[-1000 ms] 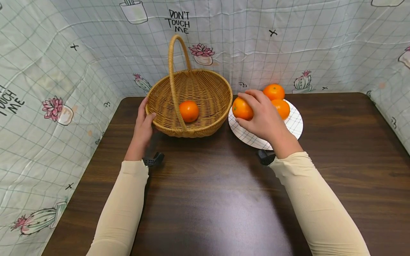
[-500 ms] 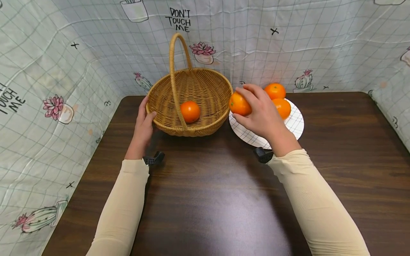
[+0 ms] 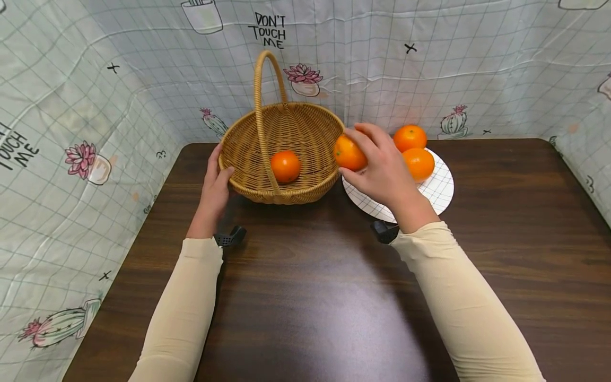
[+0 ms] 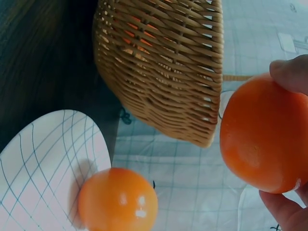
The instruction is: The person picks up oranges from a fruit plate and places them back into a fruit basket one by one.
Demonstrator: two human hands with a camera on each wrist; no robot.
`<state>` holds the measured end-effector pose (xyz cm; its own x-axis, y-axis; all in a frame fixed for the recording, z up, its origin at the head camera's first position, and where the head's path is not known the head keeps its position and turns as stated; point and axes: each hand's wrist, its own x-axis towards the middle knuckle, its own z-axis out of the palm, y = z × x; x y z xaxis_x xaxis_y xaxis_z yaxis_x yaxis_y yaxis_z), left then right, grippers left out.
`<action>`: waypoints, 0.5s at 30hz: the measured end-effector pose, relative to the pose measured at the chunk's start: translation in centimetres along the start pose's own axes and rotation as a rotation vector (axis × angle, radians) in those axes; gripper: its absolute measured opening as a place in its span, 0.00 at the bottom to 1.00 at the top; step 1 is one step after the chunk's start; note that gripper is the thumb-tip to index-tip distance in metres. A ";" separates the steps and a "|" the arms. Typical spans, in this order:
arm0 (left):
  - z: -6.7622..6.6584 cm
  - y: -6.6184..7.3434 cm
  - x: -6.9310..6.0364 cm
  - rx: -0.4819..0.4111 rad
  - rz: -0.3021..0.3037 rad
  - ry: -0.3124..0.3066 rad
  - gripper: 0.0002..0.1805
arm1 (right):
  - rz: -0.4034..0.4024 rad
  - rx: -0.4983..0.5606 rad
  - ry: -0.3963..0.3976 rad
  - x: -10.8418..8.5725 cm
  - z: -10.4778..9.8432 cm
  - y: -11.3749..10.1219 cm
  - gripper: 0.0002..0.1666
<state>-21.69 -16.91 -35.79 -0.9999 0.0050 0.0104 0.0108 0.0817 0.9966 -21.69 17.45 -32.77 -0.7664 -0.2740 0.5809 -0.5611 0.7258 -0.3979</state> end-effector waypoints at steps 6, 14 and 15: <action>0.0 0.0 0.1 0.001 0.005 -0.002 0.35 | -0.026 0.006 0.032 0.1 0.4 -0.2 0.39; 0.1 0.0 0.1 0.005 0.008 0.003 0.35 | -0.050 0.021 0.054 0.4 0.7 -0.4 0.39; 0.1 0.0 0.1 0.007 0.007 0.004 0.35 | -0.053 0.025 0.059 0.4 0.8 -0.4 0.39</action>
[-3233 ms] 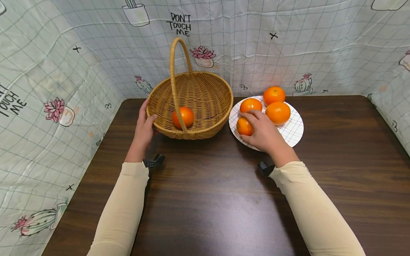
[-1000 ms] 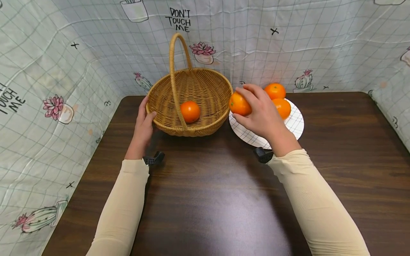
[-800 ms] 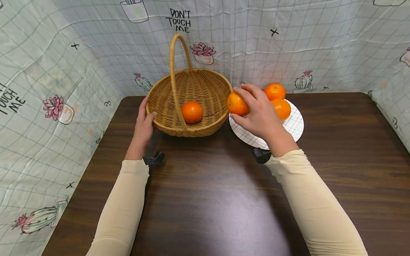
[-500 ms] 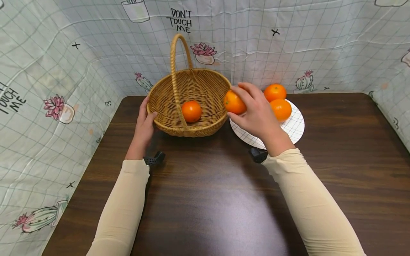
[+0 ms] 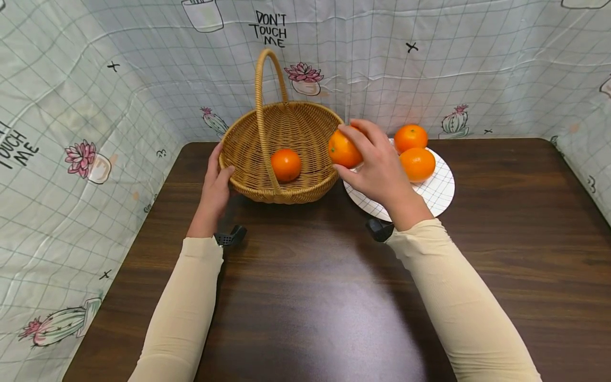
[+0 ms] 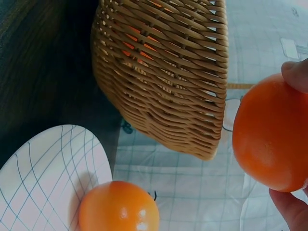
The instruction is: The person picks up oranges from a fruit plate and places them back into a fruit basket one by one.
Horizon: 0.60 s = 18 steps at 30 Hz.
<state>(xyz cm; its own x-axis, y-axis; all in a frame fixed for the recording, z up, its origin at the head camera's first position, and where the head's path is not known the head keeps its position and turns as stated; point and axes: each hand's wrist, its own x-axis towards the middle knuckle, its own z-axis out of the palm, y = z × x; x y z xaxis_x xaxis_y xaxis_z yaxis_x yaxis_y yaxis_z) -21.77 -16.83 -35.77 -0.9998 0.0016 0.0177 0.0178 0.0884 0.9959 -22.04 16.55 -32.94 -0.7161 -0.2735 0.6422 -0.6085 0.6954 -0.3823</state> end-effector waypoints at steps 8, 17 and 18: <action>-0.1 -0.1 0.0 0.008 -0.002 0.005 0.35 | -0.015 0.015 0.012 0.3 0.4 -0.3 0.39; -0.1 -0.1 0.1 -0.005 0.002 0.002 0.35 | -0.010 0.026 -0.018 0.6 1.1 -0.5 0.39; -0.1 -0.1 0.1 -0.005 0.003 0.003 0.35 | -0.012 0.026 -0.020 0.6 1.2 -0.5 0.38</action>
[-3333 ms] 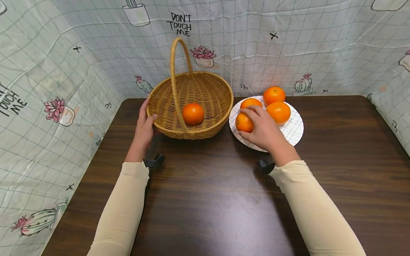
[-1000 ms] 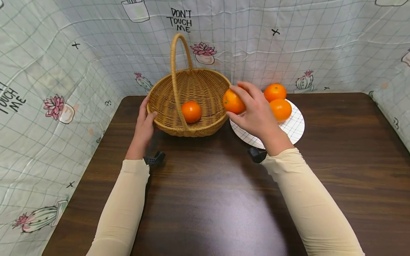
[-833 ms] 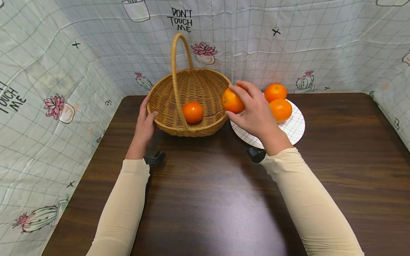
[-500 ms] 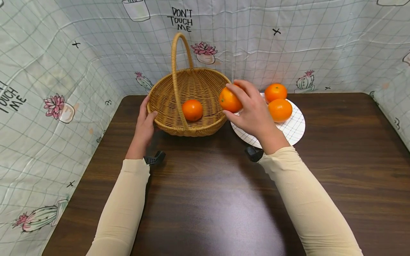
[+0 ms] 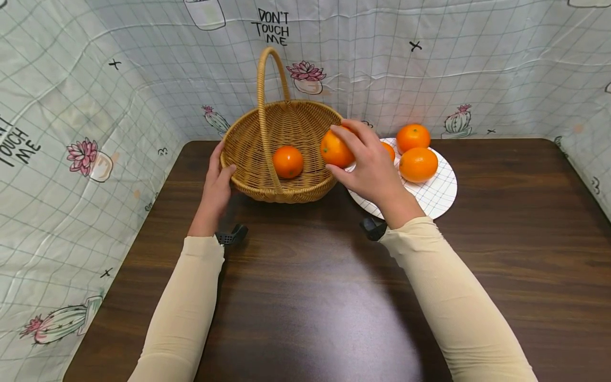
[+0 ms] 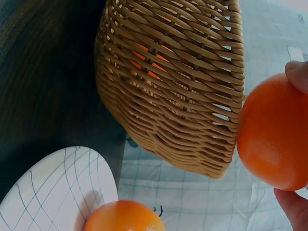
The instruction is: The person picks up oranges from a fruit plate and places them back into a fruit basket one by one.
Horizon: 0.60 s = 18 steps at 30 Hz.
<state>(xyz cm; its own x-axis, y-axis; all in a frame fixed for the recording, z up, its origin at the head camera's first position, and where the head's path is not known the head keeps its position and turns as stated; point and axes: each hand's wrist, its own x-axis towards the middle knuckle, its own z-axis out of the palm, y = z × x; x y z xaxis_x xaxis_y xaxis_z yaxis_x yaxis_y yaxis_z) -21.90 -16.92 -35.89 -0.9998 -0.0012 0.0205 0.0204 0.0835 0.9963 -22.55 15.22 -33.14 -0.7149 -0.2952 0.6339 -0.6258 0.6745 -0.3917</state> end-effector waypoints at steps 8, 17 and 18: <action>0.0 0.1 0.0 0.002 -0.001 -0.005 0.35 | -0.018 -0.009 -0.010 0.2 0.4 0.0 0.39; 0.0 0.0 0.0 0.000 0.005 -0.003 0.35 | -0.006 -0.018 -0.033 0.4 0.7 0.0 0.40; 0.0 0.0 0.0 0.001 0.005 -0.003 0.35 | -0.005 -0.021 -0.036 0.4 0.7 0.0 0.40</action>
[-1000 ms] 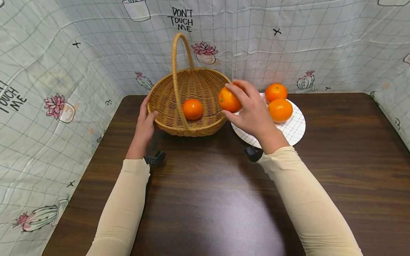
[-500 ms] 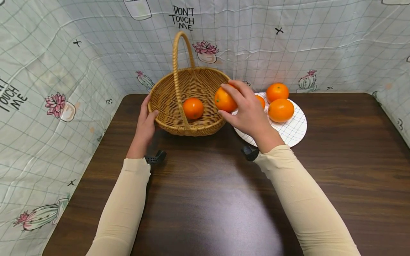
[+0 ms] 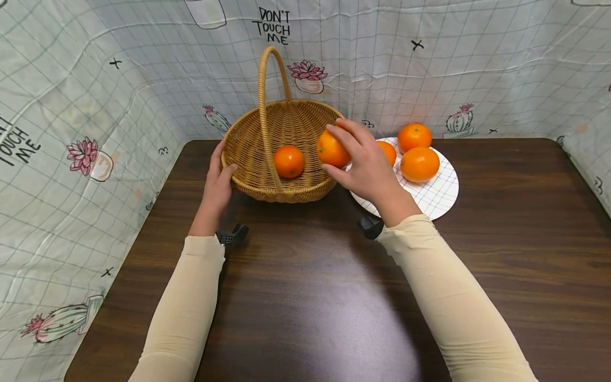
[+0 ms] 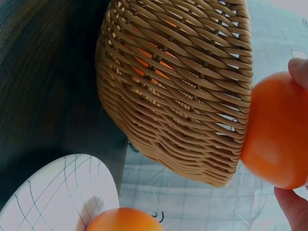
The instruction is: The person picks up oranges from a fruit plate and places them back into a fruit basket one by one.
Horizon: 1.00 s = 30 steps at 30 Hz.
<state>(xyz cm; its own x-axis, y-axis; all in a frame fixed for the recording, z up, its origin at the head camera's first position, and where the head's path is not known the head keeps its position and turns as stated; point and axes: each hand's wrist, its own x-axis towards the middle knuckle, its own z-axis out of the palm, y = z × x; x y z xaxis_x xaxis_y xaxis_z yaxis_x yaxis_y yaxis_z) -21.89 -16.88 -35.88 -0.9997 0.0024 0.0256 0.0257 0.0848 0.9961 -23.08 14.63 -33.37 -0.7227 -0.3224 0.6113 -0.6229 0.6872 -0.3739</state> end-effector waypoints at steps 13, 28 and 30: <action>0.0 -0.2 0.1 0.000 0.009 -0.011 0.35 | -0.017 -0.013 -0.029 -0.2 0.2 0.3 0.41; -0.1 -0.1 0.1 -0.007 0.001 -0.013 0.35 | 0.037 -0.019 -0.067 -1.0 -0.1 1.2 0.39; -0.1 -0.2 0.1 -0.009 0.005 -0.015 0.35 | 0.036 -0.018 -0.059 -1.1 -0.2 1.5 0.39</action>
<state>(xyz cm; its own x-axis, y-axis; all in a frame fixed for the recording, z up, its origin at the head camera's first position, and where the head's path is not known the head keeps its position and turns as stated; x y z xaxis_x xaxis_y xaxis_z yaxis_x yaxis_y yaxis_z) -21.98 -16.96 -36.04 -0.9994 0.0174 0.0296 0.0309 0.0756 0.9967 -23.12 16.13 -34.50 -0.7610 -0.3348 0.5557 -0.5914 0.7101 -0.3820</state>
